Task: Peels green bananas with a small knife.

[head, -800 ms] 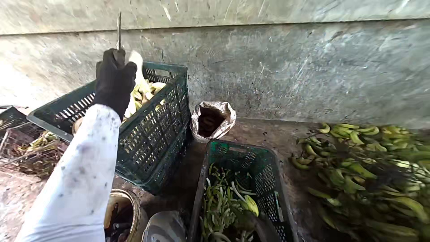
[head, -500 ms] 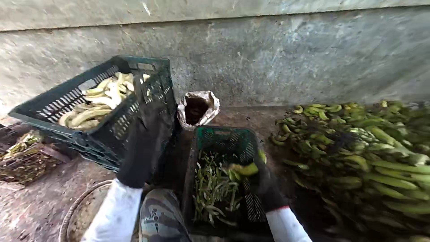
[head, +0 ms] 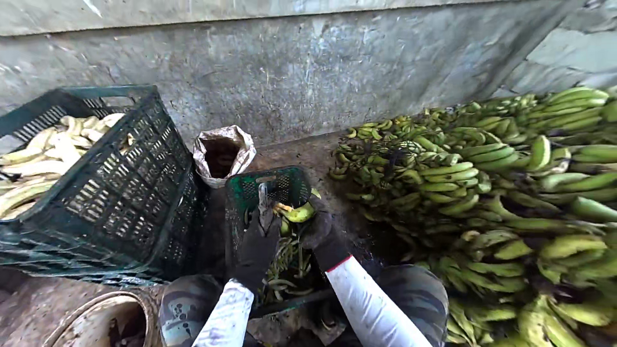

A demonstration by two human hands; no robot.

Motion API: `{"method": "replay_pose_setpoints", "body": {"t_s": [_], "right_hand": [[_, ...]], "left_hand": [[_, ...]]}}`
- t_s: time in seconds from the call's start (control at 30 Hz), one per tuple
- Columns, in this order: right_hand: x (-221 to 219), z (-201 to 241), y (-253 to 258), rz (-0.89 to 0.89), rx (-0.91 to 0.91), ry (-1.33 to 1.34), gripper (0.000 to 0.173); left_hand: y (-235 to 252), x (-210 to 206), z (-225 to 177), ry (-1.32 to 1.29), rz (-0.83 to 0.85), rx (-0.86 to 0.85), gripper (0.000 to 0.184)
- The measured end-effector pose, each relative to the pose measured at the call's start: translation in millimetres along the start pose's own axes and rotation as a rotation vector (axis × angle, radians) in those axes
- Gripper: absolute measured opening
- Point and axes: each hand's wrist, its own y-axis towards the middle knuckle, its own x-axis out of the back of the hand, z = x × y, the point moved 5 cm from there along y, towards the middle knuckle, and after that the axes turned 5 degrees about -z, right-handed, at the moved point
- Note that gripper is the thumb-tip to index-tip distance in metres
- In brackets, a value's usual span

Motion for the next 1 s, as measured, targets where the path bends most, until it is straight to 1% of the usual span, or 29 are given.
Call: {"method": "replay_pose_setpoints", "body": {"t_s": [0.07, 0.17, 0.27, 0.3, 0.33, 0.4, 0.47, 0.5, 0.6, 0.67, 0.7, 0.73, 0.77, 0.83, 0.9, 0.97, 1.0], "right_hand": [[19, -3, 16, -0.058, 0.023, -0.108, 0.032], [44, -2, 34, -0.180, 0.060, -0.308, 0.029], [74, 28, 47, -0.341, 0.171, -0.326, 0.028], [83, 37, 53, -0.385, 0.203, -0.293, 0.026], [88, 45, 58, -0.392, 0.223, -0.252, 0.026], [81, 50, 60, -0.322, 0.205, -0.144, 0.024], [59, 42, 51, -0.230, 0.145, -0.045, 0.026], [46, 35, 45, -0.190, 0.099, 0.003, 0.028], [19, 9, 28, -0.067, -0.029, 0.137, 0.042], [2, 0, 13, -0.041, -0.057, 0.144, 0.044], [-1, -2, 12, -0.041, -0.059, 0.145, 0.043], [1, -2, 15, -0.044, -0.061, 0.127, 0.041], [8, -1, 22, -0.057, -0.056, 0.095, 0.037], [29, 6, 41, -0.120, -0.021, -0.034, 0.031], [50, 21, 58, -0.201, 0.082, -0.177, 0.032], [68, 51, 71, -0.286, 0.221, -0.261, 0.026], [74, 65, 73, -0.300, 0.256, -0.334, 0.030]], "left_hand": [[-5, -6, 5, 0.167, 0.144, 0.072, 0.063], [-15, -18, 14, 0.312, 0.312, 0.087, 0.063], [-32, -13, 31, 0.328, 0.380, 0.117, 0.060], [-34, -8, 38, 0.311, 0.373, 0.137, 0.061], [-34, -6, 45, 0.287, 0.353, 0.142, 0.062], [-28, -10, 46, 0.283, 0.307, 0.133, 0.062], [-19, -16, 34, 0.293, 0.233, 0.078, 0.064], [-15, -19, 25, 0.257, 0.180, 0.029, 0.066], [-8, -34, 6, 0.054, 0.039, -0.097, 0.069], [-4, -41, 1, -0.026, -0.055, -0.168, 0.069], [-3, -43, 2, -0.023, -0.077, -0.183, 0.069], [-2, -43, 3, 0.018, -0.064, -0.176, 0.068], [-4, -42, 3, 0.067, -0.016, -0.139, 0.068], [-12, -43, 5, 0.159, 0.151, -0.007, 0.066], [-26, -45, 13, 0.140, 0.316, 0.131, 0.058], [-42, -41, 24, 0.091, 0.400, 0.205, 0.054], [-46, -36, 29, 0.084, 0.413, 0.202, 0.054]]}}
